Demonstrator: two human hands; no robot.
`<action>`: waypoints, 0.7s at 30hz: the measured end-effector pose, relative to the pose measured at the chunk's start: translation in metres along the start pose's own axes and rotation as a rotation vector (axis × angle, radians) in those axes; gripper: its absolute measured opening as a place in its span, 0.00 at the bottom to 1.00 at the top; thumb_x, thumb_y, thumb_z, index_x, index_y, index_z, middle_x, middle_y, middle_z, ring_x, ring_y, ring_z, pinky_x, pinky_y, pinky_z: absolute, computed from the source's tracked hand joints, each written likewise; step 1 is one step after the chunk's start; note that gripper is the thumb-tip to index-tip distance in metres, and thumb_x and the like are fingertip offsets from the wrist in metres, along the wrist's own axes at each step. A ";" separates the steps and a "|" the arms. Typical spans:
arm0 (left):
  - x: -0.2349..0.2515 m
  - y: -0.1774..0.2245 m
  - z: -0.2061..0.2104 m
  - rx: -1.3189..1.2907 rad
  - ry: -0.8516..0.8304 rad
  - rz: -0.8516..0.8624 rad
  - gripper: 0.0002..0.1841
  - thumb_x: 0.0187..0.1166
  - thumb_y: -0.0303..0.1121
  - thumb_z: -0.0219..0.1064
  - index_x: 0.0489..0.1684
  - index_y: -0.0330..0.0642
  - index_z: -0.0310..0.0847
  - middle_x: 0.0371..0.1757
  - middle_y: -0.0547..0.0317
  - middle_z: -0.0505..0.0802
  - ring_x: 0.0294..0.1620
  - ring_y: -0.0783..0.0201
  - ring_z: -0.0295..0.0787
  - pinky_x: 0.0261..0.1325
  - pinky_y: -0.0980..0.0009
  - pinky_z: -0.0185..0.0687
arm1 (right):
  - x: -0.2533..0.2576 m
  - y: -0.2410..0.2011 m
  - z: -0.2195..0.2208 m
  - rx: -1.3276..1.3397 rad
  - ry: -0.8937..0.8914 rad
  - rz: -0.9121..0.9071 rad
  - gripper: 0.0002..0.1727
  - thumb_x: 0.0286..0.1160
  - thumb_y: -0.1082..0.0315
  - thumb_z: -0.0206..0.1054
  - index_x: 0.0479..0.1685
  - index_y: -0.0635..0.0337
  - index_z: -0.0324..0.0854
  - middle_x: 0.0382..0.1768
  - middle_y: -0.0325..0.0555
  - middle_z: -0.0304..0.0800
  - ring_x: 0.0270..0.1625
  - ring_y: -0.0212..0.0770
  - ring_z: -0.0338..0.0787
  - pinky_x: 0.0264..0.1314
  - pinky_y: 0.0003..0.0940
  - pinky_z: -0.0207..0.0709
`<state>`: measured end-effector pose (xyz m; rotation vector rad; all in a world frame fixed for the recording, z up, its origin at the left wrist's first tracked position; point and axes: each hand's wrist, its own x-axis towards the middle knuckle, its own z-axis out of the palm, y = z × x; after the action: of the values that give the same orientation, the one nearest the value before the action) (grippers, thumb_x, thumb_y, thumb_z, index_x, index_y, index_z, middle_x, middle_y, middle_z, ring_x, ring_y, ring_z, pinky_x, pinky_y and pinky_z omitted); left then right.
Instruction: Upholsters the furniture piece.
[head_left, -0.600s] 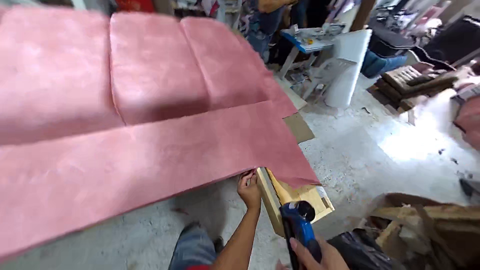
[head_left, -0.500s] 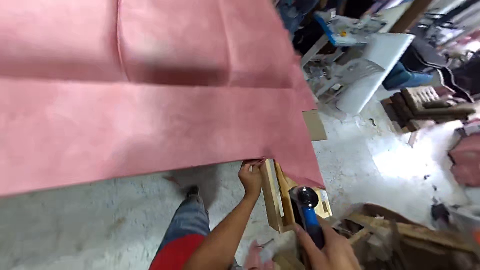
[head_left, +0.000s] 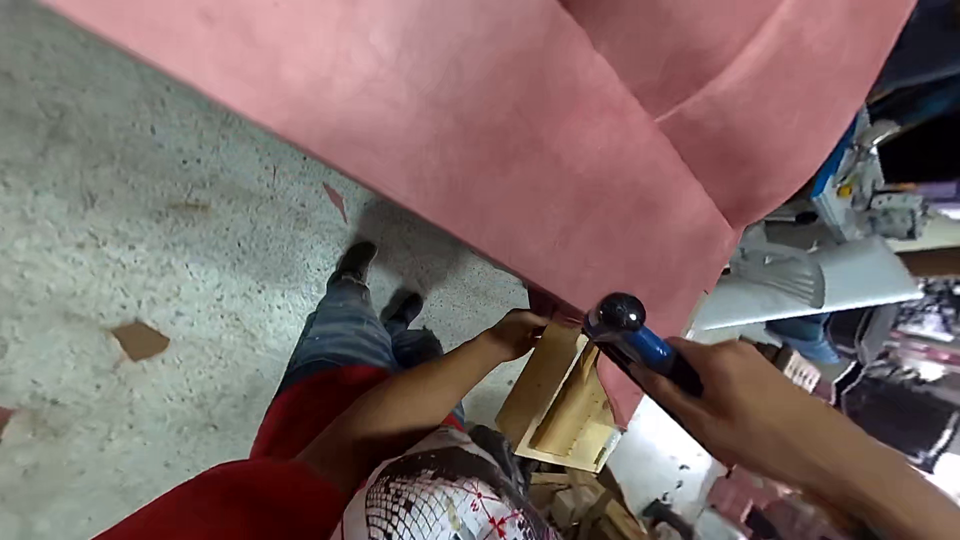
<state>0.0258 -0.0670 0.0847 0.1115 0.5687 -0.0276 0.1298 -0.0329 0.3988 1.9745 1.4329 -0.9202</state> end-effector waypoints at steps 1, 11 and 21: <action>0.004 -0.002 0.002 0.119 0.132 0.018 0.11 0.85 0.30 0.61 0.56 0.32 0.81 0.45 0.52 0.91 0.44 0.64 0.88 0.52 0.63 0.85 | 0.012 -0.004 -0.011 -0.038 -0.080 -0.012 0.20 0.78 0.41 0.61 0.28 0.44 0.81 0.15 0.30 0.76 0.18 0.31 0.80 0.19 0.36 0.74; 0.027 -0.006 -0.024 0.718 0.233 0.312 0.21 0.85 0.47 0.63 0.34 0.39 0.92 0.31 0.56 0.95 0.35 0.60 0.92 0.50 0.51 0.86 | 0.085 -0.063 -0.018 -0.442 -0.483 0.084 0.25 0.86 0.45 0.59 0.23 0.51 0.80 0.16 0.40 0.83 0.18 0.38 0.84 0.22 0.40 0.81; 0.034 -0.009 -0.033 0.689 0.243 0.394 0.22 0.84 0.48 0.63 0.29 0.39 0.91 0.30 0.55 0.95 0.35 0.59 0.94 0.49 0.48 0.87 | 0.136 -0.097 0.010 -0.332 -0.574 0.314 0.27 0.89 0.46 0.58 0.30 0.61 0.81 0.17 0.47 0.85 0.14 0.41 0.85 0.19 0.38 0.84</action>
<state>0.0363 -0.0724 0.0377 0.9047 0.7529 0.1776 0.0630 0.0694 0.2839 1.4690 0.8555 -0.9320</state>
